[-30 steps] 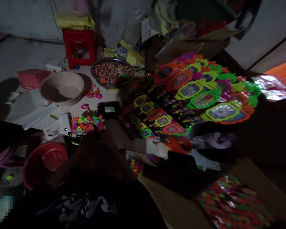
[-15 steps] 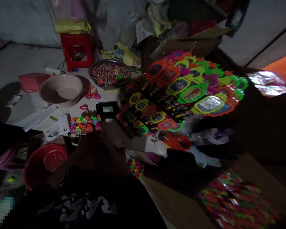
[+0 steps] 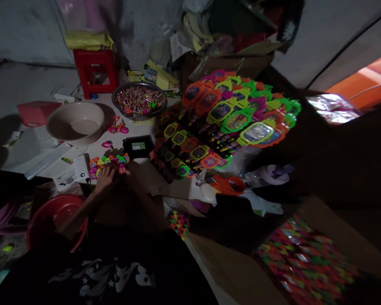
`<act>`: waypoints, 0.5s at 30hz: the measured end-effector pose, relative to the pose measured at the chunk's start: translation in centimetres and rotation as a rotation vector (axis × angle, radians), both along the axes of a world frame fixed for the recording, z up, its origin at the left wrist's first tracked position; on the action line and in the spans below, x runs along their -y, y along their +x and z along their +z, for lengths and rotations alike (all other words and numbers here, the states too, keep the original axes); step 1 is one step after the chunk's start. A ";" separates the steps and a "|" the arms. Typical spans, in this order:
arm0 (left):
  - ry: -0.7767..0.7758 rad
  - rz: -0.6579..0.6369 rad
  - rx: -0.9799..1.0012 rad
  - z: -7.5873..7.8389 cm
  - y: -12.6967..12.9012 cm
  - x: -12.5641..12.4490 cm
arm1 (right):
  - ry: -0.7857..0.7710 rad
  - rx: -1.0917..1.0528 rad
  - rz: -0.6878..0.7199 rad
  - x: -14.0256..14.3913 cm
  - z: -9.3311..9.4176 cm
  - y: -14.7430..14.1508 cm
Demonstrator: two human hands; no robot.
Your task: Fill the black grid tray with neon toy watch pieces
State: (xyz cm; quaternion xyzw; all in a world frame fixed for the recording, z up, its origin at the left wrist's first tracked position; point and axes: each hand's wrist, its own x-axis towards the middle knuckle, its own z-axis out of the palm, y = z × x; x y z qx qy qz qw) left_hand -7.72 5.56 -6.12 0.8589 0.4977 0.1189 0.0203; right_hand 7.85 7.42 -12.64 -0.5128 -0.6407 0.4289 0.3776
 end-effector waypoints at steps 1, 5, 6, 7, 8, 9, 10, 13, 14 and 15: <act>-0.003 -0.007 -0.025 0.3 0.0 -0.7 | -0.010 -0.027 0.003 0.0 0.0 0.1; -0.012 -0.033 -0.086 0.2 -0.6 -2.3 | -0.063 -0.024 -0.015 -0.1 -0.5 0.4; -0.009 -0.038 -0.090 0.0 -0.8 -2.4 | -0.069 -0.016 -0.012 -0.2 -0.8 0.4; -0.006 -0.042 -0.092 -0.1 -1.0 -2.5 | -0.070 -0.010 -0.005 -0.3 -1.0 0.4; -0.005 -0.045 -0.090 -0.3 -1.1 -2.6 | -0.065 -0.006 0.004 -0.4 -1.2 0.4; -0.005 -0.047 -0.085 -0.3 -1.2 -2.6 | -0.058 -0.001 0.008 -0.6 -1.4 0.4; -0.007 -0.049 -0.077 -0.4 -1.2 -2.6 | -0.053 0.008 0.010 -0.6 -1.5 0.4; -0.012 -0.045 -0.057 -0.5 -1.3 -2.7 | -0.041 0.047 -0.013 -0.6 -1.5 0.4; -0.010 -0.038 -0.056 -0.5 -1.3 -2.7 | -0.041 0.058 -0.027 -0.5 -1.4 0.4; -0.007 -0.032 -0.057 -0.6 -1.3 -2.8 | -0.040 0.065 -0.039 -0.4 -1.4 0.4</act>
